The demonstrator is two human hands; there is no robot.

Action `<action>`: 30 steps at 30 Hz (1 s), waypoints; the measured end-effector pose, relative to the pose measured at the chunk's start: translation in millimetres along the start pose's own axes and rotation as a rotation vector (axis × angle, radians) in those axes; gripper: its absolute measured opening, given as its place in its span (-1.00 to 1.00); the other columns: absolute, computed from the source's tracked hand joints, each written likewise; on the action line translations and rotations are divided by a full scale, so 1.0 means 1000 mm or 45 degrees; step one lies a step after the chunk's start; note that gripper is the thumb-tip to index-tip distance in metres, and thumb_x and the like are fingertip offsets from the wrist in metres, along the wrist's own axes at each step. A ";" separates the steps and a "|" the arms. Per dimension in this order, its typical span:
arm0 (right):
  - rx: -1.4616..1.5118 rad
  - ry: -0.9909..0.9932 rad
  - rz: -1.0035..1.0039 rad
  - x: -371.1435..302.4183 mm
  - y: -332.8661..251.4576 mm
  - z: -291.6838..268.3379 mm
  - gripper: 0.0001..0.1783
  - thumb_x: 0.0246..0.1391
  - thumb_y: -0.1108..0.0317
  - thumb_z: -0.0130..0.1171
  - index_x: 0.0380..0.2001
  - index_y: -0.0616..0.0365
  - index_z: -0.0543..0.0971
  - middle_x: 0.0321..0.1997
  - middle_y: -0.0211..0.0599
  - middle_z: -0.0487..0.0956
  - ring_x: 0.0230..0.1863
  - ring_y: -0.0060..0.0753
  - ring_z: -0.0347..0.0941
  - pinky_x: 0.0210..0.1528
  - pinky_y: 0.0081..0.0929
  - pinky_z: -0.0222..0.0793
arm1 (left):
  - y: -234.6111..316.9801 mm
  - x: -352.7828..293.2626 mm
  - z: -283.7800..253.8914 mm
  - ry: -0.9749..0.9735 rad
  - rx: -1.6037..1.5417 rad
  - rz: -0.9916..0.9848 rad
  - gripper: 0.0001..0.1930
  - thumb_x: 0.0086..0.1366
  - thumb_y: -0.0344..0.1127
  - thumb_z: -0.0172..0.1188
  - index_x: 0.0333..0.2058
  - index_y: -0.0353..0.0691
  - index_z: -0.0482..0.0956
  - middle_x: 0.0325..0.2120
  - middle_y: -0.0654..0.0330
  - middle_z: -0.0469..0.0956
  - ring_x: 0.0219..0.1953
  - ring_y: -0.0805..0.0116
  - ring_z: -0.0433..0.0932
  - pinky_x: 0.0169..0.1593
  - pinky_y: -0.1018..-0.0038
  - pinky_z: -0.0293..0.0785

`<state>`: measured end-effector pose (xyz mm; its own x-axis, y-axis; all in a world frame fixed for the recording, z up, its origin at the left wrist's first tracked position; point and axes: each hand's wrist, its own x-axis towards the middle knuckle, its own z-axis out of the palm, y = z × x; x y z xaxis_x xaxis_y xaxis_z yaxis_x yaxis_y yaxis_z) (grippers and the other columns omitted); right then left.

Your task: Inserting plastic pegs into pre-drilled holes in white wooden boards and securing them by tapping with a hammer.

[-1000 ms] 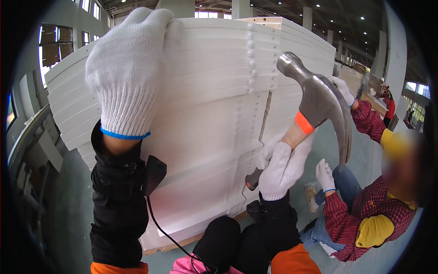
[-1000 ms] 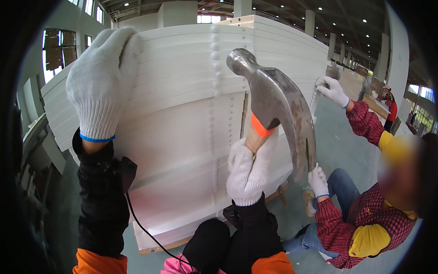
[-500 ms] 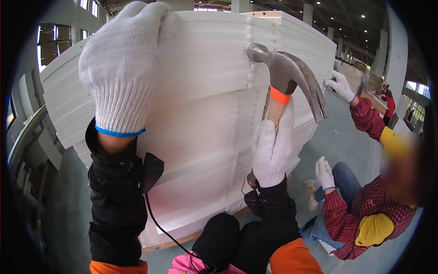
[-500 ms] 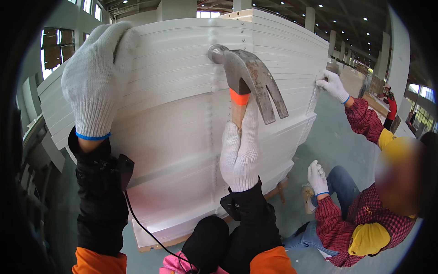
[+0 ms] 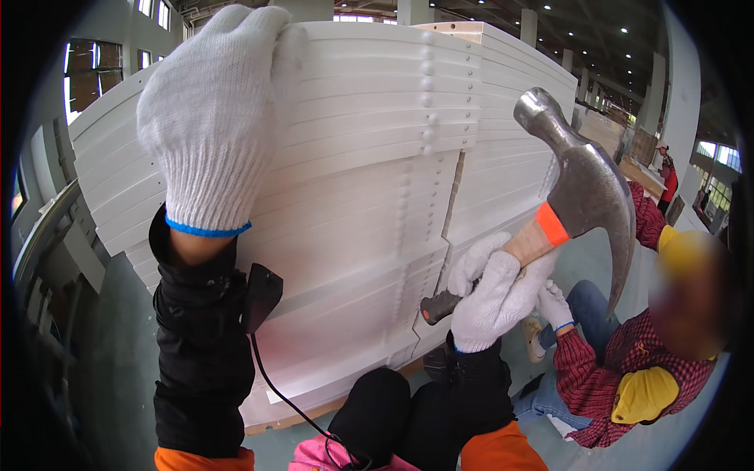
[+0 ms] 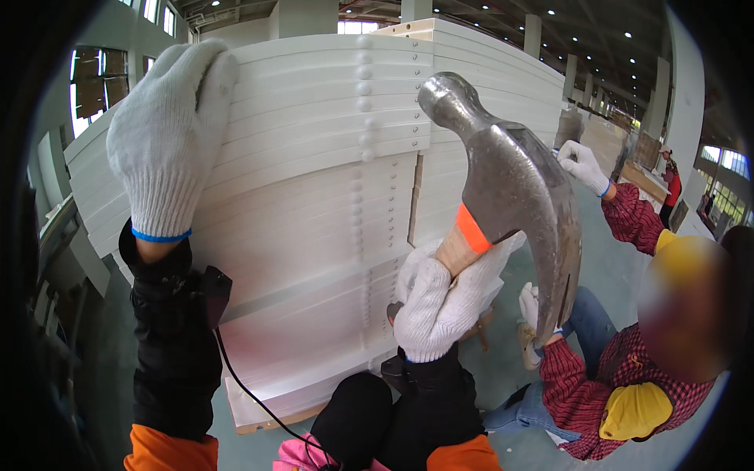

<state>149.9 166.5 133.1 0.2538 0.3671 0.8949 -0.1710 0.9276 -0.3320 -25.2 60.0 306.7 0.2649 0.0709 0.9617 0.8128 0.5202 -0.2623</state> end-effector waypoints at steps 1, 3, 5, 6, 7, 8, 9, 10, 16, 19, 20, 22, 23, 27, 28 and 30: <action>0.110 -0.034 0.080 -0.008 0.000 0.004 -0.31 0.31 0.39 -0.20 0.41 0.22 -0.15 -0.64 -0.42 0.29 -0.73 -0.65 0.16 -0.69 -0.59 0.16 | 0.000 0.000 0.000 0.024 -0.005 0.010 -0.74 0.33 -0.08 0.11 -0.26 -0.10 0.65 -0.36 0.29 0.61 -0.45 0.28 0.60 -0.34 0.42 0.51; -0.281 -0.267 0.101 -0.008 0.009 0.004 -0.33 0.31 0.39 -0.18 0.41 0.22 -0.09 -0.63 -0.43 0.29 -0.68 -0.68 0.17 -0.66 -0.61 0.16 | 0.000 0.001 -0.003 0.009 -0.044 -0.009 -0.74 0.33 -0.08 0.11 -0.25 -0.10 0.65 -0.36 0.29 0.61 -0.44 0.28 0.60 -0.34 0.42 0.51; -0.167 -0.236 0.192 0.003 0.011 0.012 -0.34 0.31 0.39 -0.17 0.41 0.22 -0.07 -0.62 -0.43 0.30 -0.66 -0.69 0.18 -0.63 -0.63 0.17 | -0.003 0.000 -0.003 -0.015 -0.060 -0.034 -0.75 0.33 -0.09 0.12 -0.25 -0.10 0.65 -0.35 0.29 0.62 -0.44 0.28 0.61 -0.34 0.42 0.51; -0.046 -0.202 0.280 0.006 0.008 0.018 -0.34 0.31 0.39 -0.16 0.40 0.23 -0.05 -0.61 -0.42 0.32 -0.65 -0.69 0.18 -0.61 -0.64 0.18 | -0.007 0.000 -0.001 0.032 -0.065 0.032 -0.75 0.33 -0.09 0.13 -0.25 -0.10 0.65 -0.35 0.28 0.62 -0.43 0.27 0.61 -0.33 0.43 0.51; 0.188 -0.162 0.410 0.002 0.004 0.017 -0.34 0.31 0.38 -0.15 0.41 0.20 -0.05 -0.60 -0.41 0.35 -0.65 -0.68 0.19 -0.58 -0.65 0.19 | -0.011 -0.002 -0.001 0.078 -0.069 0.098 -0.75 0.32 -0.10 0.13 -0.24 -0.11 0.66 -0.35 0.28 0.63 -0.43 0.27 0.61 -0.33 0.43 0.52; 0.175 -0.169 0.405 -0.001 0.003 0.009 -0.34 0.31 0.38 -0.15 0.41 0.20 -0.05 -0.60 -0.41 0.35 -0.65 -0.68 0.19 -0.58 -0.65 0.19 | -0.010 -0.001 -0.001 0.079 -0.078 0.086 -0.75 0.32 -0.10 0.13 -0.24 -0.11 0.66 -0.35 0.28 0.63 -0.43 0.27 0.61 -0.33 0.43 0.52; 0.124 -0.107 0.201 -0.004 0.003 0.001 -0.34 0.31 0.37 -0.14 0.41 0.17 -0.04 -0.59 -0.40 0.35 -0.65 -0.67 0.19 -0.58 -0.65 0.20 | -0.007 0.000 -0.001 0.061 -0.071 0.067 -0.76 0.32 -0.11 0.13 -0.25 -0.11 0.66 -0.35 0.28 0.63 -0.42 0.26 0.61 -0.33 0.43 0.52; 0.075 -0.045 -0.004 -0.007 0.001 -0.005 -0.35 0.32 0.36 -0.14 0.41 0.14 -0.03 -0.59 -0.40 0.35 -0.65 -0.66 0.19 -0.59 -0.64 0.20 | -0.004 0.002 -0.002 0.044 -0.064 0.050 -0.76 0.32 -0.12 0.13 -0.25 -0.11 0.66 -0.35 0.27 0.63 -0.42 0.25 0.61 -0.32 0.43 0.52; -0.235 -0.312 0.307 0.003 0.002 0.012 -0.36 0.32 0.36 -0.19 0.40 0.22 -0.05 -0.62 -0.40 0.34 -0.67 -0.65 0.22 -0.63 -0.66 0.17 | 0.003 0.002 -0.010 0.151 -0.028 -0.084 -0.92 0.13 -0.36 0.23 -0.50 -0.20 0.57 -0.52 0.16 0.54 -0.46 0.14 0.57 -0.38 0.33 0.46; 0.213 0.017 0.199 -0.010 0.001 0.004 -0.38 0.30 0.36 -0.17 0.39 0.22 0.03 -0.60 -0.43 0.31 -0.69 -0.69 0.17 -0.66 -0.64 0.15 | 0.010 0.007 -0.006 0.216 -0.129 -0.089 -0.92 0.13 -0.37 0.22 -0.50 -0.20 0.57 -0.53 0.15 0.53 -0.47 0.13 0.56 -0.38 0.33 0.46; 0.204 0.023 0.200 -0.010 0.010 0.002 -0.38 0.30 0.36 -0.17 0.39 0.22 0.03 -0.60 -0.43 0.31 -0.69 -0.69 0.17 -0.66 -0.64 0.15 | 0.011 0.007 -0.006 0.215 -0.141 -0.087 -0.92 0.13 -0.37 0.22 -0.50 -0.20 0.57 -0.53 0.15 0.53 -0.47 0.13 0.56 -0.38 0.33 0.46; -0.406 -0.311 0.015 0.003 0.026 0.004 -0.34 0.29 0.35 -0.17 0.41 0.20 -0.04 -0.61 -0.44 0.31 -0.70 -0.68 0.17 -0.65 -0.65 0.16 | 0.010 0.007 -0.007 0.223 -0.100 -0.086 -0.92 0.12 -0.37 0.22 -0.51 -0.21 0.56 -0.53 0.15 0.53 -0.47 0.14 0.56 -0.38 0.33 0.45; -0.522 -0.345 -0.121 0.012 0.029 0.005 -0.31 0.29 0.37 -0.17 0.42 0.18 -0.10 -0.61 -0.46 0.30 -0.71 -0.67 0.17 -0.64 -0.65 0.17 | 0.009 0.006 -0.009 0.214 -0.097 -0.079 -0.92 0.12 -0.37 0.22 -0.51 -0.21 0.56 -0.53 0.15 0.53 -0.47 0.14 0.56 -0.38 0.33 0.45; 0.176 -0.073 0.327 -0.004 -0.017 0.003 -0.39 0.30 0.36 -0.15 0.36 0.20 0.02 -0.58 -0.36 0.35 -0.71 -0.65 0.21 -0.66 -0.61 0.18 | 0.000 0.005 0.004 0.212 -0.104 -0.064 -0.91 0.12 -0.37 0.22 -0.52 -0.21 0.55 -0.53 0.16 0.53 -0.47 0.14 0.55 -0.38 0.33 0.45; 0.199 0.021 0.069 -0.013 -0.007 0.000 -0.44 0.30 0.36 -0.16 0.32 0.23 0.06 -0.58 -0.33 0.34 -0.71 -0.64 0.22 -0.68 -0.61 0.17 | 0.000 0.007 0.007 0.273 -0.190 -0.061 -0.91 0.12 -0.37 0.22 -0.52 -0.21 0.55 -0.53 0.16 0.53 -0.47 0.14 0.55 -0.38 0.32 0.45; 0.241 -0.082 0.153 -0.026 -0.011 0.003 -0.39 0.29 0.36 -0.18 0.36 0.24 0.00 -0.59 -0.34 0.32 -0.71 -0.63 0.22 -0.68 -0.62 0.17 | 0.006 0.005 0.000 0.223 -0.109 -0.070 -0.91 0.12 -0.37 0.22 -0.52 -0.21 0.55 -0.53 0.16 0.53 -0.47 0.14 0.55 -0.38 0.32 0.45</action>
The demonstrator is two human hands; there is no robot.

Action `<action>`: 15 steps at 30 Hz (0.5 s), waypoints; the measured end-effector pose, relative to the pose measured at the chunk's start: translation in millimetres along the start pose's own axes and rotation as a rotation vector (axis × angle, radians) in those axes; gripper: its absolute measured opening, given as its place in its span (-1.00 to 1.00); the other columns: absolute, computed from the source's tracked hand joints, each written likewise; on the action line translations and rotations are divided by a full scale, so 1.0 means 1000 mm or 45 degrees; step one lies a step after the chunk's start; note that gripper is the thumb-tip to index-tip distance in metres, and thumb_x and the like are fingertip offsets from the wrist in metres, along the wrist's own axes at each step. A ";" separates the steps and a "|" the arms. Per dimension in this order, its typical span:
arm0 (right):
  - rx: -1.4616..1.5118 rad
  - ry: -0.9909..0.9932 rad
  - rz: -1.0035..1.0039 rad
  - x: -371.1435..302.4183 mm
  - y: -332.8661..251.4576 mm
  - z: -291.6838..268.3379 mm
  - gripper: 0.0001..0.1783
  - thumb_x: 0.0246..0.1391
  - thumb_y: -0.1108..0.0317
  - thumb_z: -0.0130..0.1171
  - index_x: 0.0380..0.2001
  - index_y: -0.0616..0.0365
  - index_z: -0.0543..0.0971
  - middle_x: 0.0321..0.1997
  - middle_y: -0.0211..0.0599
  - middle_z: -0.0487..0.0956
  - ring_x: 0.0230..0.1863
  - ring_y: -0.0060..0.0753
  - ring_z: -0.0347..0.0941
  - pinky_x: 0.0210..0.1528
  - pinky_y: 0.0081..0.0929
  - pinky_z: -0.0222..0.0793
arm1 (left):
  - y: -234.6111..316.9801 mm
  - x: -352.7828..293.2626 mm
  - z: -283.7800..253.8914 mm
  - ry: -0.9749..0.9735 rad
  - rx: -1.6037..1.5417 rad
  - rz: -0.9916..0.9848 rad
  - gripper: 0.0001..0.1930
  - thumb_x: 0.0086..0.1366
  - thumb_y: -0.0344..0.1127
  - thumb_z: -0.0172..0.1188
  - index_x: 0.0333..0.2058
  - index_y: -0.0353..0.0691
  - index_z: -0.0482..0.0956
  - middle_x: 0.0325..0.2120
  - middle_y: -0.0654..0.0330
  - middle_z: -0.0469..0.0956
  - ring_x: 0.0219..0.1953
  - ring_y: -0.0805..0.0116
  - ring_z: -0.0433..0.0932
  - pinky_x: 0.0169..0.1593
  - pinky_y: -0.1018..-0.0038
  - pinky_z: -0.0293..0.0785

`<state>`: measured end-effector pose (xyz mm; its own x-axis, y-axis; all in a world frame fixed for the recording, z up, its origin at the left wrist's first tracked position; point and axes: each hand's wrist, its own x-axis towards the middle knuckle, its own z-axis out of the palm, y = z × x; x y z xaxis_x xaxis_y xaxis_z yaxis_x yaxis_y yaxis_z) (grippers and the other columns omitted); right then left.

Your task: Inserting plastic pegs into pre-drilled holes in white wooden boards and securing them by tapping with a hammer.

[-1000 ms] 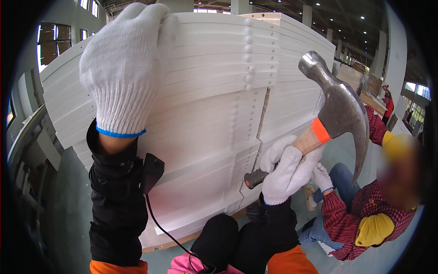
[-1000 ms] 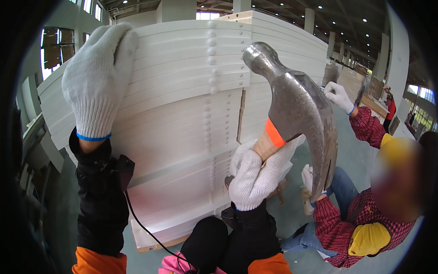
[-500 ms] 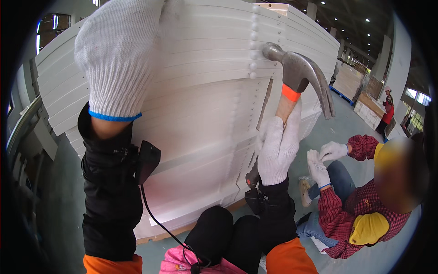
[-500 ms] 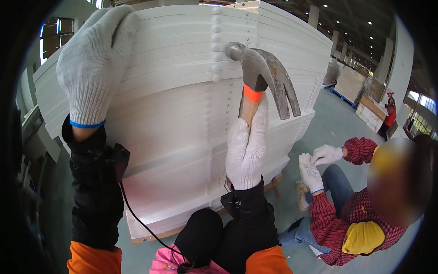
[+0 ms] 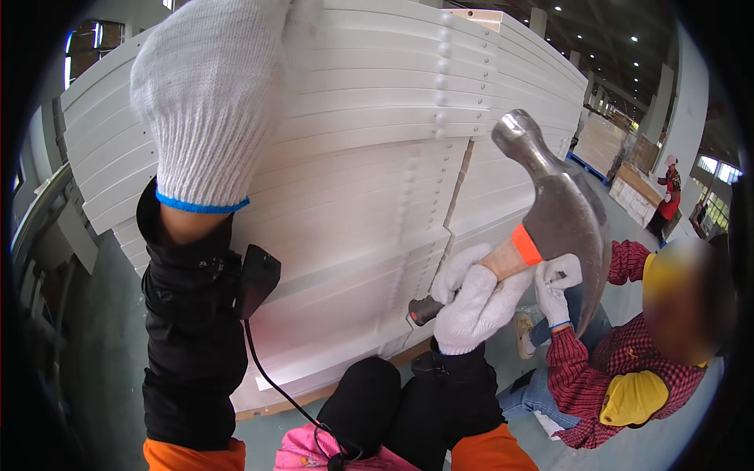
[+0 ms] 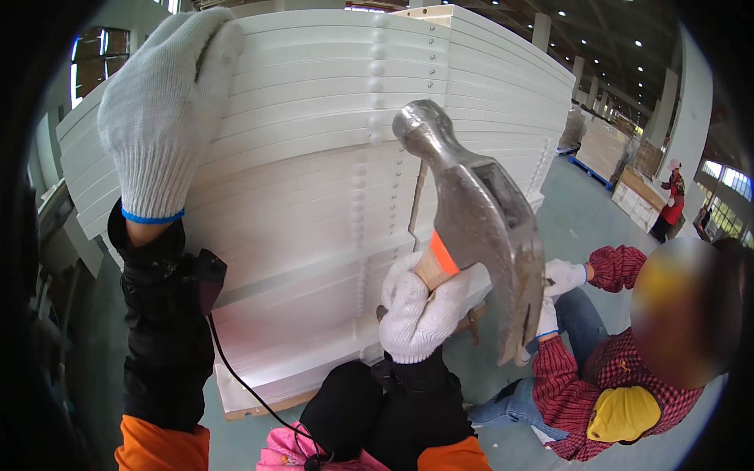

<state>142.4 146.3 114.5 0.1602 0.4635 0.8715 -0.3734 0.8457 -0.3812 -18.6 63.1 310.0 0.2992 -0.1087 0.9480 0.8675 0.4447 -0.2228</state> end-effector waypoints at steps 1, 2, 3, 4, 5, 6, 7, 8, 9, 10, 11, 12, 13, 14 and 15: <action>-0.113 -0.059 0.008 0.002 0.004 0.008 -0.34 0.29 0.37 -0.18 0.39 0.23 -0.07 -0.60 -0.35 0.30 -0.71 -0.63 0.21 -0.67 -0.61 0.18 | 0.002 0.000 -0.002 -0.041 0.080 -0.010 -0.91 0.12 -0.37 0.22 -0.52 -0.20 0.55 -0.53 0.16 0.53 -0.47 0.14 0.55 -0.38 0.32 0.45; -0.129 -0.053 0.000 0.007 0.007 0.004 -0.34 0.29 0.37 -0.18 0.39 0.23 -0.07 -0.60 -0.35 0.30 -0.71 -0.63 0.21 -0.67 -0.61 0.18 | 0.003 0.002 -0.005 -0.034 0.064 -0.016 -0.91 0.12 -0.37 0.22 -0.52 -0.20 0.55 -0.53 0.16 0.53 -0.47 0.14 0.55 -0.38 0.32 0.45; -0.377 -0.145 -0.001 0.010 0.017 0.000 -0.32 0.29 0.37 -0.18 0.40 0.22 -0.10 -0.60 -0.35 0.30 -0.71 -0.63 0.20 -0.68 -0.62 0.17 | 0.001 0.002 -0.006 -0.039 0.053 -0.006 -0.91 0.12 -0.37 0.22 -0.52 -0.20 0.55 -0.53 0.17 0.53 -0.47 0.15 0.56 -0.38 0.33 0.46; -0.625 -0.235 -0.003 0.011 0.022 -0.002 -0.31 0.30 0.37 -0.18 0.41 0.22 -0.13 -0.61 -0.36 0.29 -0.71 -0.63 0.19 -0.68 -0.62 0.17 | -0.001 0.003 -0.007 -0.044 0.041 0.004 -0.91 0.12 -0.36 0.23 -0.52 -0.20 0.55 -0.52 0.17 0.53 -0.47 0.15 0.56 -0.38 0.33 0.46; -0.315 -0.130 0.142 0.010 0.009 0.005 -0.34 0.30 0.37 -0.19 0.39 0.24 -0.10 -0.62 -0.33 0.31 -0.72 -0.63 0.19 -0.67 -0.62 0.17 | -0.002 0.002 -0.005 -0.042 0.052 0.002 -0.91 0.12 -0.36 0.23 -0.52 -0.20 0.55 -0.52 0.17 0.53 -0.47 0.15 0.56 -0.38 0.33 0.46; -0.307 -0.137 0.139 0.006 0.009 0.004 -0.34 0.30 0.37 -0.19 0.39 0.24 -0.10 -0.62 -0.33 0.31 -0.72 -0.63 0.19 -0.67 -0.62 0.17 | -0.001 0.000 -0.004 -0.041 0.081 -0.007 -0.91 0.12 -0.36 0.23 -0.52 -0.20 0.55 -0.53 0.18 0.53 -0.46 0.16 0.56 -0.38 0.34 0.46; -0.180 -0.076 0.073 0.002 0.007 0.001 -0.36 0.30 0.37 -0.19 0.37 0.24 -0.08 -0.63 -0.32 0.32 -0.72 -0.62 0.19 -0.67 -0.62 0.17 | 0.000 0.000 -0.002 -0.042 0.101 -0.018 -0.91 0.12 -0.36 0.23 -0.51 -0.19 0.55 -0.53 0.18 0.53 -0.46 0.16 0.56 -0.38 0.34 0.47; -0.053 -0.014 0.008 -0.003 0.005 -0.001 -0.38 0.30 0.36 -0.18 0.35 0.25 -0.07 -0.64 -0.30 0.32 -0.72 -0.61 0.20 -0.66 -0.61 0.17 | 0.004 0.001 -0.005 -0.042 0.102 -0.023 -0.91 0.12 -0.36 0.23 -0.51 -0.19 0.55 -0.53 0.18 0.53 -0.46 0.16 0.56 -0.38 0.34 0.47; -0.066 -0.039 -0.063 -0.008 0.001 -0.002 -0.41 0.30 0.35 -0.17 0.31 0.24 -0.04 -0.64 -0.28 0.33 -0.72 -0.58 0.21 -0.65 -0.60 0.19 | 0.011 0.004 -0.010 -0.044 0.063 -0.041 -0.91 0.12 -0.35 0.23 -0.51 -0.19 0.56 -0.53 0.19 0.53 -0.46 0.17 0.57 -0.38 0.35 0.47; -0.068 0.041 0.009 -0.015 -0.004 0.005 -0.39 0.30 0.34 -0.17 0.33 0.24 -0.06 -0.63 -0.30 0.34 -0.72 -0.59 0.22 -0.65 -0.59 0.20 | 0.015 0.005 -0.013 -0.048 0.024 -0.060 -0.92 0.12 -0.35 0.23 -0.51 -0.19 0.56 -0.53 0.19 0.53 -0.46 0.18 0.57 -0.38 0.35 0.47; -0.156 0.010 0.062 -0.020 0.004 0.008 -0.39 0.30 0.34 -0.18 0.34 0.23 -0.06 -0.62 -0.31 0.35 -0.71 -0.59 0.22 -0.65 -0.59 0.21 | 0.013 0.004 -0.013 -0.046 0.019 -0.062 -0.92 0.12 -0.35 0.23 -0.51 -0.19 0.56 -0.53 0.19 0.53 -0.46 0.18 0.57 -0.38 0.35 0.47; -0.244 -0.019 0.115 -0.021 0.010 0.010 -0.38 0.30 0.34 -0.19 0.34 0.23 -0.07 -0.61 -0.31 0.36 -0.71 -0.59 0.23 -0.65 -0.59 0.22 | 0.009 0.003 -0.011 -0.010 0.013 -0.022 -0.91 0.12 -0.35 0.23 -0.51 -0.19 0.56 -0.53 0.19 0.53 -0.46 0.18 0.57 -0.38 0.36 0.47; -0.250 -0.017 0.113 -0.021 0.011 0.006 -0.38 0.30 0.34 -0.19 0.34 0.23 -0.07 -0.61 -0.31 0.36 -0.71 -0.59 0.23 -0.65 -0.59 0.22 | 0.007 0.002 -0.010 0.026 0.006 0.018 -0.91 0.12 -0.34 0.24 -0.51 -0.19 0.56 -0.53 0.19 0.53 -0.47 0.18 0.57 -0.38 0.36 0.47; -0.259 -0.030 0.256 -0.013 0.010 0.007 -0.37 0.29 0.36 -0.21 0.35 0.24 -0.09 -0.61 -0.33 0.35 -0.71 -0.60 0.23 -0.65 -0.60 0.22 | 0.006 0.002 -0.010 0.026 0.009 0.015 -0.91 0.12 -0.34 0.24 -0.51 -0.19 0.56 -0.53 0.19 0.53 -0.47 0.18 0.57 -0.38 0.36 0.47; -0.268 -0.043 0.399 -0.009 0.009 0.007 -0.36 0.29 0.37 -0.22 0.36 0.24 -0.10 -0.61 -0.35 0.34 -0.71 -0.60 0.23 -0.65 -0.60 0.22 | 0.005 0.003 -0.011 -0.045 0.061 -0.002 -0.91 0.12 -0.34 0.24 -0.51 -0.19 0.57 -0.53 0.19 0.53 -0.47 0.19 0.57 -0.38 0.36 0.47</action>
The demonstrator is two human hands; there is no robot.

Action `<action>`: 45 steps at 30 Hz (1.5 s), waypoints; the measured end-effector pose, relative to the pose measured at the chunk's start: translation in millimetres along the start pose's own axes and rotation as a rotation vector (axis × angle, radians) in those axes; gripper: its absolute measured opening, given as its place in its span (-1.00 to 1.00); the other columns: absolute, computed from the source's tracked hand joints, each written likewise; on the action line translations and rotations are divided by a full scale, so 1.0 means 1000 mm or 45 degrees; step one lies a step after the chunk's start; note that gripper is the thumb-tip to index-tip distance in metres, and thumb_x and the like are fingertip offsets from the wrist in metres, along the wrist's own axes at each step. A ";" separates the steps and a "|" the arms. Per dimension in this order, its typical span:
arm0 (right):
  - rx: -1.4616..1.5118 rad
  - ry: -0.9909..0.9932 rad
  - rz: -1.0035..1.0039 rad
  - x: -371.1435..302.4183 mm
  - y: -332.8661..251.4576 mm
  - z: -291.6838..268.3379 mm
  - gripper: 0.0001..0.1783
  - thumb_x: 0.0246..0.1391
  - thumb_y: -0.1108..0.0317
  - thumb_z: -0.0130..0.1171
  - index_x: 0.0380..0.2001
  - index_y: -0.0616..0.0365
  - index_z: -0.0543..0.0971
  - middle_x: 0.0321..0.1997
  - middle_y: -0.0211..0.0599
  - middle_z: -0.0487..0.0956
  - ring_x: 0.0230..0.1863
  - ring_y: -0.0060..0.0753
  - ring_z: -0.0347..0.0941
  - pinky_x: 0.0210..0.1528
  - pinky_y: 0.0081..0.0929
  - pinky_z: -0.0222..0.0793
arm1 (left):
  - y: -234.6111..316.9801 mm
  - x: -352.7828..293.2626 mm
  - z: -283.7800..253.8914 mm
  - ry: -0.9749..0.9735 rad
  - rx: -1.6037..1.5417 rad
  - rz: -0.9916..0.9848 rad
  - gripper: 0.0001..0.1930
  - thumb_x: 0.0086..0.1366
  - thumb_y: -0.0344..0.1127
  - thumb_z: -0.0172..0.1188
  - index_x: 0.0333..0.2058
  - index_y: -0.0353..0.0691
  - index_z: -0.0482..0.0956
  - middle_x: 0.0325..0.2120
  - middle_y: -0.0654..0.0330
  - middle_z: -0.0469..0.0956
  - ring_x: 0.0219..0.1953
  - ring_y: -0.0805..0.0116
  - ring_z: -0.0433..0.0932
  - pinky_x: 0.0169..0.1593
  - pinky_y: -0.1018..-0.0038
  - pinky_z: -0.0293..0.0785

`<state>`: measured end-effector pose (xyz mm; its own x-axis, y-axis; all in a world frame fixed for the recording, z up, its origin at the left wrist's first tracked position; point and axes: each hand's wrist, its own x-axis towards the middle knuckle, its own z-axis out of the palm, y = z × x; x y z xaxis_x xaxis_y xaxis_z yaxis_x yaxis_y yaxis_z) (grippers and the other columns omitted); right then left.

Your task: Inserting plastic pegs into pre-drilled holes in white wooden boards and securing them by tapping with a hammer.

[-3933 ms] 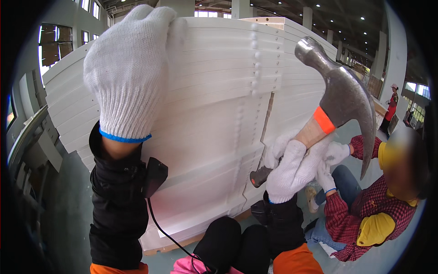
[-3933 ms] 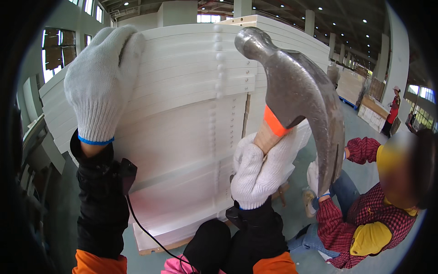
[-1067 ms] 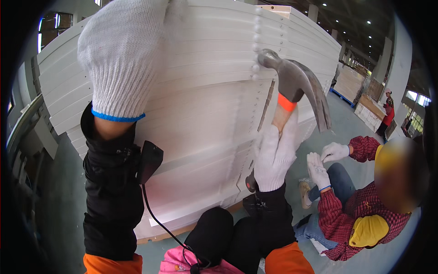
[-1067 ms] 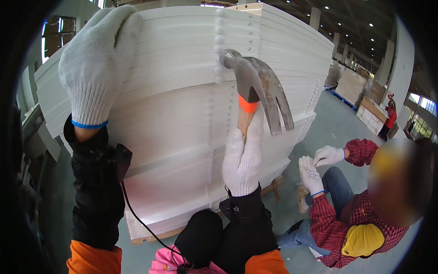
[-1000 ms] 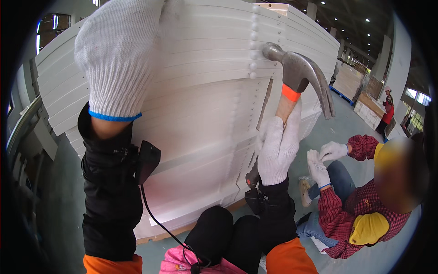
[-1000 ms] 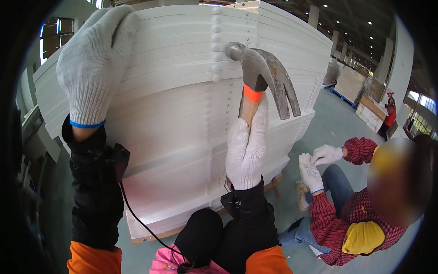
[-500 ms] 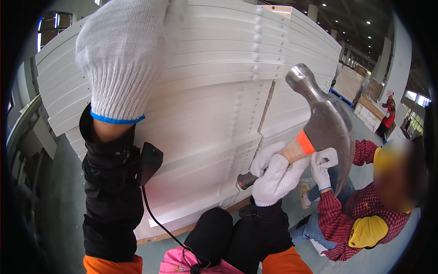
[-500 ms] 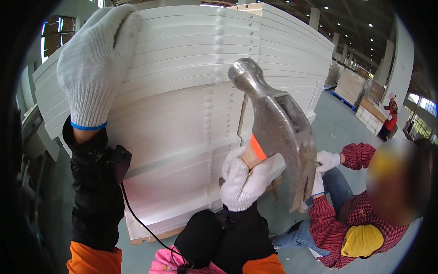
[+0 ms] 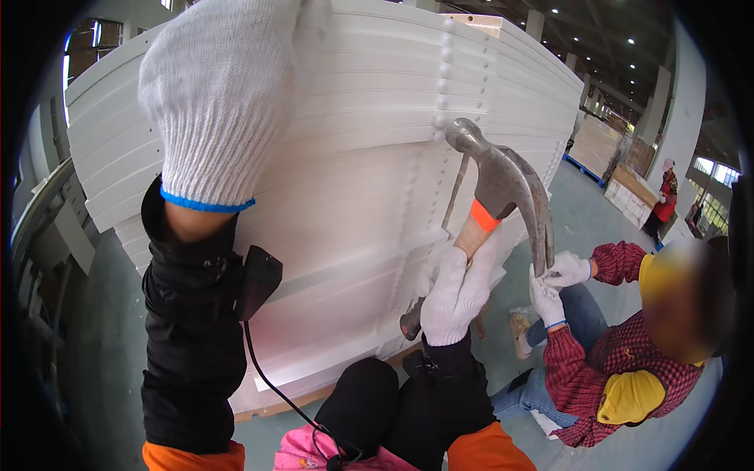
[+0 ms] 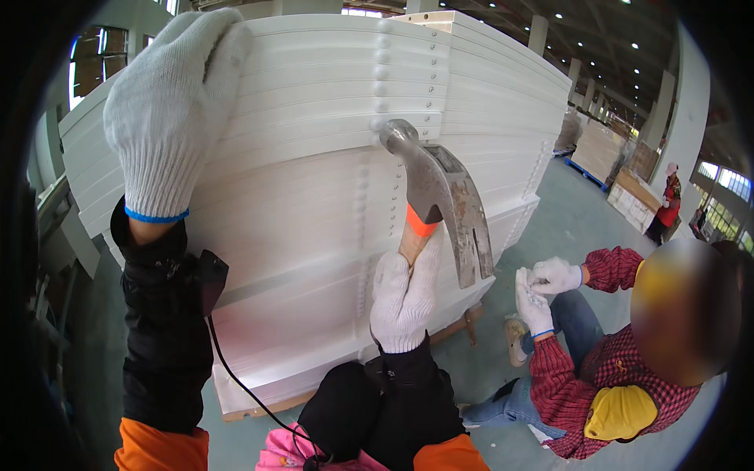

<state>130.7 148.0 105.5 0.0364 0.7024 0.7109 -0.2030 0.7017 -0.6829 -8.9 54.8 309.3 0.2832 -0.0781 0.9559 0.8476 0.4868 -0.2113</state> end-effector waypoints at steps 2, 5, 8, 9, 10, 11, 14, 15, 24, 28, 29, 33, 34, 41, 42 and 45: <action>0.105 0.079 -0.176 -0.004 0.001 -0.001 -0.36 0.28 0.38 -0.21 0.37 0.25 -0.09 -0.61 -0.37 0.33 -0.71 -0.62 0.22 -0.64 -0.60 0.21 | -0.001 0.000 0.002 -0.067 0.050 -0.022 -0.91 0.12 -0.33 0.24 -0.51 -0.19 0.57 -0.53 0.19 0.53 -0.47 0.19 0.57 -0.38 0.36 0.47; 0.397 0.197 -0.383 -0.008 -0.002 0.002 -0.37 0.29 0.39 -0.20 0.38 0.23 -0.04 -0.60 -0.39 0.31 -0.69 -0.66 0.22 -0.64 -0.60 0.18 | -0.003 -0.001 0.010 -0.041 0.100 -0.025 -0.90 0.12 -0.33 0.24 -0.50 -0.19 0.57 -0.53 0.20 0.53 -0.47 0.19 0.57 -0.38 0.36 0.48; -0.511 -0.009 -0.422 0.017 0.011 -0.006 -0.36 0.29 0.36 -0.17 0.39 0.20 -0.02 -0.62 -0.37 0.34 -0.72 -0.65 0.20 -0.68 -0.60 0.15 | -0.006 -0.004 0.012 -0.002 -0.063 -0.026 -0.92 0.14 -0.33 0.21 -0.46 -0.18 0.58 -0.52 0.20 0.53 -0.46 0.20 0.57 -0.37 0.38 0.47; -0.497 -0.018 -0.419 0.015 0.000 -0.002 -0.36 0.29 0.36 -0.17 0.39 0.20 -0.02 -0.62 -0.37 0.34 -0.72 -0.65 0.20 -0.68 -0.60 0.15 | -0.016 -0.007 0.010 -0.073 -0.025 0.036 -0.86 0.22 -0.23 0.18 -0.35 -0.15 0.62 -0.43 0.24 0.58 -0.43 0.22 0.59 -0.34 0.40 0.50; -0.154 0.025 -0.240 0.012 -0.018 0.002 -0.37 0.29 0.37 -0.18 0.38 0.20 -0.02 -0.62 -0.38 0.33 -0.72 -0.65 0.19 -0.69 -0.59 0.14 | -0.023 -0.008 0.009 -0.146 0.014 0.098 -0.77 0.30 -0.13 0.15 -0.24 -0.11 0.66 -0.34 0.28 0.63 -0.40 0.23 0.61 -0.31 0.42 0.52; 0.169 0.081 -0.079 0.013 -0.030 -0.001 -0.37 0.29 0.37 -0.19 0.38 0.20 -0.03 -0.63 -0.39 0.32 -0.73 -0.65 0.18 -0.70 -0.59 0.14 | -0.020 -0.006 0.009 -0.131 0.009 0.093 -0.77 0.30 -0.13 0.15 -0.24 -0.11 0.66 -0.34 0.28 0.63 -0.40 0.23 0.61 -0.31 0.42 0.52; 0.324 0.213 -0.379 0.004 -0.015 0.000 -0.39 0.30 0.39 -0.20 0.37 0.20 -0.04 -0.64 -0.40 0.29 -0.74 -0.65 0.16 -0.70 -0.61 0.14 | -0.013 -0.002 0.008 -0.056 -0.045 0.156 -0.78 0.30 -0.13 0.15 -0.24 -0.10 0.66 -0.33 0.29 0.63 -0.38 0.24 0.61 -0.31 0.41 0.52; 0.392 0.254 -0.435 0.001 -0.012 0.002 -0.39 0.30 0.39 -0.20 0.37 0.18 -0.04 -0.63 -0.40 0.29 -0.74 -0.65 0.15 -0.70 -0.61 0.14 | -0.011 -0.003 0.007 -0.089 -0.050 0.120 -0.78 0.30 -0.14 0.15 -0.24 -0.10 0.66 -0.33 0.29 0.63 -0.37 0.24 0.61 -0.30 0.41 0.52; 0.350 0.089 -0.408 0.005 0.003 -0.008 -0.38 0.31 0.30 -0.13 0.37 0.19 0.04 -0.51 -0.34 0.32 -0.66 -0.59 0.21 -0.64 -0.55 0.21 | -0.009 -0.002 0.009 -0.118 -0.051 0.083 -0.77 0.30 -0.13 0.14 -0.25 -0.12 0.65 -0.34 0.27 0.62 -0.39 0.22 0.61 -0.31 0.41 0.52; -0.215 -0.069 -0.201 0.026 0.005 -0.008 -0.35 0.32 0.34 -0.18 0.39 0.20 -0.09 -0.53 -0.32 0.37 -0.69 -0.63 0.23 -0.65 -0.57 0.22 | -0.015 -0.002 0.007 -0.132 -0.033 0.101 -0.77 0.30 -0.13 0.15 -0.26 -0.11 0.65 -0.34 0.27 0.62 -0.40 0.22 0.61 -0.33 0.41 0.52; -0.212 -0.071 -0.210 0.023 -0.003 -0.009 -0.35 0.32 0.34 -0.18 0.39 0.20 -0.09 -0.53 -0.32 0.37 -0.69 -0.63 0.23 -0.65 -0.57 0.22 | -0.015 -0.003 0.008 -0.125 -0.027 0.098 -0.77 0.30 -0.13 0.15 -0.26 -0.11 0.65 -0.34 0.27 0.62 -0.40 0.22 0.61 -0.33 0.41 0.52; 0.413 0.089 -0.216 0.031 0.003 -0.012 -0.39 0.32 0.35 -0.16 0.38 0.19 0.03 -0.54 -0.39 0.34 -0.67 -0.67 0.18 -0.63 -0.63 0.21 | -0.007 -0.002 0.008 -0.135 -0.044 0.071 -0.78 0.30 -0.13 0.15 -0.26 -0.11 0.65 -0.36 0.27 0.61 -0.41 0.23 0.60 -0.34 0.40 0.50; -0.121 0.053 -0.537 0.048 0.014 -0.018 -0.38 0.32 0.36 -0.17 0.39 0.19 0.00 -0.56 -0.38 0.35 -0.70 -0.67 0.19 -0.65 -0.62 0.19 | -0.003 -0.001 0.009 -0.132 -0.073 0.068 -0.78 0.30 -0.13 0.15 -0.26 -0.10 0.65 -0.36 0.27 0.60 -0.41 0.23 0.60 -0.35 0.40 0.50; 0.310 0.024 -0.354 0.025 0.000 -0.005 -0.39 0.30 0.36 -0.13 0.37 0.21 0.06 -0.53 -0.38 0.42 -0.67 -0.68 0.24 -0.65 -0.63 0.16 | -0.008 -0.003 0.008 -0.142 -0.014 0.057 -0.78 0.30 -0.13 0.15 -0.27 -0.10 0.65 -0.38 0.28 0.60 -0.42 0.22 0.59 -0.36 0.40 0.49; 0.135 0.026 -0.367 0.028 0.001 -0.004 -0.40 0.30 0.38 -0.14 0.36 0.22 0.06 -0.57 -0.42 0.35 -0.69 -0.68 0.20 -0.67 -0.63 0.14 | -0.008 -0.003 0.008 -0.130 -0.031 0.074 -0.78 0.29 -0.13 0.16 -0.27 -0.10 0.65 -0.37 0.29 0.60 -0.42 0.22 0.60 -0.36 0.41 0.50; -0.035 -0.082 -0.162 0.046 -0.013 -0.002 -0.40 0.29 0.38 -0.17 0.36 0.23 0.06 -0.60 -0.44 0.29 -0.70 -0.67 0.16 -0.69 -0.61 0.11 | -0.014 -0.005 0.011 -0.108 -0.039 0.098 -0.78 0.29 -0.13 0.16 -0.27 -0.10 0.65 -0.35 0.29 0.61 -0.41 0.23 0.60 -0.35 0.41 0.51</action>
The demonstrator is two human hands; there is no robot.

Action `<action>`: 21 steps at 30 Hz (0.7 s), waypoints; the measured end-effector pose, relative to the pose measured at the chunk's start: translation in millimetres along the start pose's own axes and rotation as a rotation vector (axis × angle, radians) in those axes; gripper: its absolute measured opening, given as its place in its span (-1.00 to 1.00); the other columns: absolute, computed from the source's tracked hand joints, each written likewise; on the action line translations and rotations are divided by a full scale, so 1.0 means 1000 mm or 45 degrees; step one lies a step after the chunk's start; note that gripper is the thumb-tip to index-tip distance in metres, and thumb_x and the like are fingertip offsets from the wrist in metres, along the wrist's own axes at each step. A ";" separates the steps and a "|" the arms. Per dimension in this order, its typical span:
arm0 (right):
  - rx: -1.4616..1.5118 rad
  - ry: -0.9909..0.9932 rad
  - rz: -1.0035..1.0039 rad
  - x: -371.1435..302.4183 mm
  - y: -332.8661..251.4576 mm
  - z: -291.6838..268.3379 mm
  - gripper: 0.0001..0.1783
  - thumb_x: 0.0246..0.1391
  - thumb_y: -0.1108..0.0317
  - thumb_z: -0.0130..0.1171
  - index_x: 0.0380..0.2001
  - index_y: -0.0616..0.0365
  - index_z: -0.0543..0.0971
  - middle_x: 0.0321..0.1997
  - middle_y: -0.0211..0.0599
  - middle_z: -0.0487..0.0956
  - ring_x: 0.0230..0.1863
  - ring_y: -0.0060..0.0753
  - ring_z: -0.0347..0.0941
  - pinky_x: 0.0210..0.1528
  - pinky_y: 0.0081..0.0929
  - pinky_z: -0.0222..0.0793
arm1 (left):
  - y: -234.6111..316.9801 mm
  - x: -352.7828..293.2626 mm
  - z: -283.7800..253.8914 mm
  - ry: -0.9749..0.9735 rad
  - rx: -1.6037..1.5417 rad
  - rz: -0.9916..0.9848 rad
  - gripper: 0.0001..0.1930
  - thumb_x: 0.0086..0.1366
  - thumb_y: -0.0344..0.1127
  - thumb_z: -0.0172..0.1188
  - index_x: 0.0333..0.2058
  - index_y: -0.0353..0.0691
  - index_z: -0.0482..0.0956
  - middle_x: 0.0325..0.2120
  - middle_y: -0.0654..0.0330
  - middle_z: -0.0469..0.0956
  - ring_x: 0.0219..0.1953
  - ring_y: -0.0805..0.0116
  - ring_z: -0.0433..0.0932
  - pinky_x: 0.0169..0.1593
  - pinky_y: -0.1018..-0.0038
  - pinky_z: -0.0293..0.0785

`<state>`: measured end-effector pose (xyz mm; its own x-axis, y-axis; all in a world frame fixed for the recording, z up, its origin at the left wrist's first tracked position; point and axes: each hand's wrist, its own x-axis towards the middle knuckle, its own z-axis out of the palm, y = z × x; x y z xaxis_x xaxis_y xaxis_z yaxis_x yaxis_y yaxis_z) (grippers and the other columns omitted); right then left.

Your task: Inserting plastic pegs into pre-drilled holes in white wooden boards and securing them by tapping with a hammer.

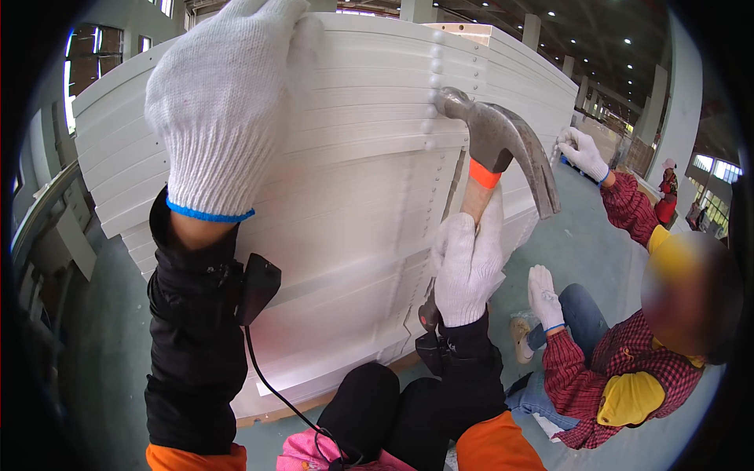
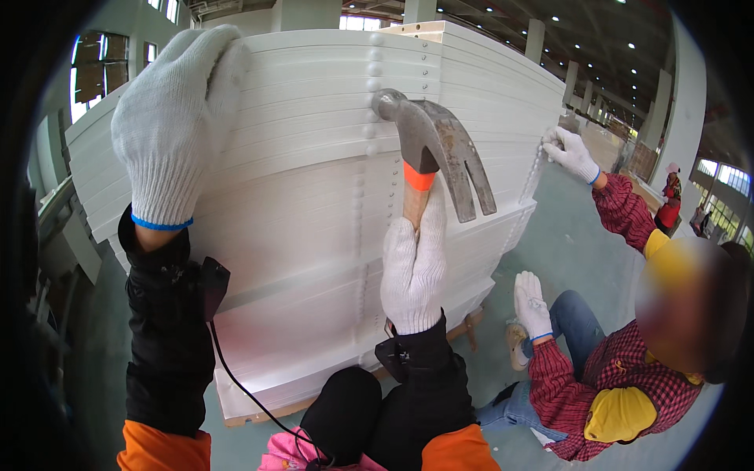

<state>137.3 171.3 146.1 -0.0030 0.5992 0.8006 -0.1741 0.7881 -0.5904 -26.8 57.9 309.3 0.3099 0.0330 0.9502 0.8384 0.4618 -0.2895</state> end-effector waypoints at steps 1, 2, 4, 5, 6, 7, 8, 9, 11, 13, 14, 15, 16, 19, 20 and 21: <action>0.232 -0.001 0.172 -0.007 -0.008 -0.001 -0.39 0.29 0.35 -0.18 0.36 0.22 0.02 -0.60 -0.41 0.28 -0.70 -0.65 0.17 -0.69 -0.62 0.12 | -0.003 -0.002 0.001 0.014 0.012 0.006 -0.78 0.29 -0.13 0.16 -0.26 -0.10 0.66 -0.34 0.29 0.62 -0.40 0.23 0.61 -0.34 0.41 0.52; 0.230 -0.003 0.164 -0.015 -0.005 -0.006 -0.39 0.29 0.35 -0.18 0.36 0.22 0.02 -0.60 -0.41 0.28 -0.70 -0.65 0.17 -0.69 -0.62 0.12 | -0.001 0.000 0.000 0.021 0.014 0.001 -0.78 0.29 -0.13 0.16 -0.26 -0.10 0.66 -0.34 0.29 0.62 -0.40 0.23 0.61 -0.34 0.41 0.52; 0.291 0.093 -0.211 -0.033 0.003 -0.021 -0.42 0.29 0.32 -0.17 0.31 0.20 -0.01 -0.61 -0.38 0.28 -0.71 -0.63 0.17 -0.70 -0.62 0.14 | 0.004 0.003 -0.003 -0.002 -0.010 -0.026 -0.78 0.28 -0.13 0.16 -0.25 -0.10 0.66 -0.33 0.28 0.63 -0.39 0.22 0.61 -0.31 0.41 0.53; 0.270 0.145 -0.241 -0.038 -0.009 -0.019 -0.44 0.29 0.31 -0.16 0.26 0.22 -0.03 -0.62 -0.34 0.29 -0.72 -0.60 0.18 -0.69 -0.61 0.17 | 0.009 0.005 0.001 -0.003 -0.030 -0.024 -0.78 0.28 -0.13 0.16 -0.25 -0.10 0.66 -0.33 0.28 0.63 -0.39 0.22 0.61 -0.31 0.41 0.53; 0.252 0.158 -0.238 -0.040 -0.003 -0.022 -0.44 0.29 0.31 -0.16 0.26 0.22 -0.03 -0.62 -0.34 0.29 -0.72 -0.60 0.18 -0.69 -0.61 0.17 | 0.014 0.008 0.006 0.000 -0.054 -0.024 -0.77 0.28 -0.13 0.16 -0.24 -0.11 0.66 -0.33 0.28 0.63 -0.39 0.22 0.62 -0.30 0.40 0.53; 0.365 0.199 -0.216 -0.046 0.011 -0.013 -0.49 0.29 0.31 -0.15 0.23 0.23 0.05 -0.61 -0.32 0.31 -0.72 -0.59 0.18 -0.69 -0.59 0.18 | 0.008 0.002 0.000 -0.009 -0.004 -0.018 -0.77 0.28 -0.13 0.16 -0.23 -0.11 0.65 -0.33 0.27 0.63 -0.38 0.21 0.62 -0.30 0.40 0.53; -0.398 0.189 -0.531 -0.034 0.019 -0.012 -0.39 0.26 0.35 -0.10 0.29 0.32 0.01 -0.56 -0.30 0.38 -0.65 -0.57 0.27 -0.60 -0.63 0.23 | 0.008 0.003 -0.002 -0.011 -0.012 -0.017 -0.77 0.28 -0.13 0.16 -0.23 -0.11 0.65 -0.33 0.27 0.63 -0.38 0.21 0.62 -0.30 0.40 0.53; -1.170 0.160 -0.822 -0.028 0.022 -0.012 -0.29 0.22 0.39 -0.04 0.35 0.42 -0.02 -0.51 -0.28 0.46 -0.58 -0.55 0.35 -0.50 -0.67 0.28 | 0.007 0.005 -0.004 -0.012 0.009 -0.003 -0.77 0.29 -0.13 0.16 -0.23 -0.11 0.65 -0.32 0.27 0.63 -0.37 0.21 0.62 -0.29 0.39 0.53; -0.435 0.079 -0.279 -0.042 0.005 -0.008 -0.43 0.27 0.35 -0.09 0.27 0.31 0.05 -0.55 -0.32 0.40 -0.66 -0.57 0.27 -0.60 -0.62 0.22 | 0.005 0.004 -0.004 -0.014 0.037 0.011 -0.77 0.29 -0.13 0.16 -0.23 -0.12 0.65 -0.32 0.27 0.63 -0.36 0.20 0.62 -0.28 0.39 0.53; 0.449 0.087 0.112 -0.051 -0.008 0.000 -0.57 0.31 0.32 -0.16 0.17 0.19 0.11 -0.62 -0.36 0.32 -0.74 -0.60 0.18 -0.70 -0.59 0.15 | 0.005 0.001 -0.003 -0.045 0.005 -0.041 -0.77 0.29 -0.13 0.15 -0.23 -0.12 0.65 -0.32 0.26 0.63 -0.35 0.19 0.61 -0.28 0.39 0.53; 0.452 0.083 0.111 -0.053 -0.005 0.005 -0.57 0.31 0.32 -0.16 0.17 0.19 0.11 -0.62 -0.36 0.32 -0.74 -0.60 0.18 -0.70 -0.59 0.15 | 0.005 0.001 -0.002 -0.044 0.010 -0.042 -0.77 0.29 -0.13 0.15 -0.23 -0.12 0.65 -0.32 0.26 0.63 -0.35 0.19 0.61 -0.28 0.39 0.53; 0.483 0.218 -0.004 -0.056 0.000 0.007 -0.59 0.32 0.32 -0.17 0.16 0.19 0.11 -0.63 -0.37 0.31 -0.74 -0.61 0.18 -0.71 -0.59 0.15 | 0.010 0.002 0.000 -0.022 -0.017 -0.020 -0.77 0.30 -0.14 0.15 -0.23 -0.12 0.65 -0.32 0.26 0.63 -0.35 0.20 0.61 -0.28 0.39 0.53; 0.513 0.351 -0.120 -0.056 0.005 0.007 -0.60 0.32 0.31 -0.18 0.15 0.19 0.10 -0.64 -0.38 0.30 -0.74 -0.62 0.17 -0.71 -0.60 0.14 | 0.013 0.003 0.003 0.001 -0.043 0.001 -0.77 0.30 -0.14 0.15 -0.23 -0.12 0.65 -0.31 0.26 0.63 -0.35 0.20 0.62 -0.28 0.39 0.53; 0.212 0.084 0.110 -0.049 0.025 -0.001 -0.53 0.32 0.34 -0.20 0.23 0.19 0.05 -0.66 -0.39 0.28 -0.75 -0.62 0.15 -0.71 -0.60 0.13 | 0.009 0.000 0.003 -0.033 -0.005 -0.003 -0.77 0.29 -0.14 0.15 -0.23 -0.12 0.65 -0.32 0.27 0.63 -0.36 0.20 0.62 -0.29 0.40 0.53; 0.027 -0.052 0.270 -0.047 0.032 -0.002 -0.50 0.31 0.35 -0.21 0.25 0.19 0.02 -0.66 -0.38 0.27 -0.75 -0.62 0.14 -0.71 -0.60 0.13 | 0.009 -0.003 0.007 -0.029 -0.001 -0.003 -0.77 0.29 -0.14 0.15 -0.23 -0.12 0.65 -0.32 0.27 0.63 -0.36 0.20 0.62 -0.29 0.40 0.53; 0.192 -0.017 0.231 -0.050 0.030 -0.003 -0.50 0.31 0.34 -0.19 0.26 0.22 0.06 -0.66 -0.41 0.27 -0.75 -0.63 0.14 -0.71 -0.61 0.10 | 0.008 -0.008 0.011 -0.031 0.002 -0.006 -0.77 0.29 -0.14 0.15 -0.24 -0.12 0.65 -0.32 0.27 0.63 -0.36 0.20 0.61 -0.30 0.40 0.52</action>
<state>135.5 165.5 87.5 -0.0607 0.7265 0.6845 -0.3144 0.6369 -0.7039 -27.6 70.7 301.2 0.2952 0.0527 0.9540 0.8390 0.4634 -0.2852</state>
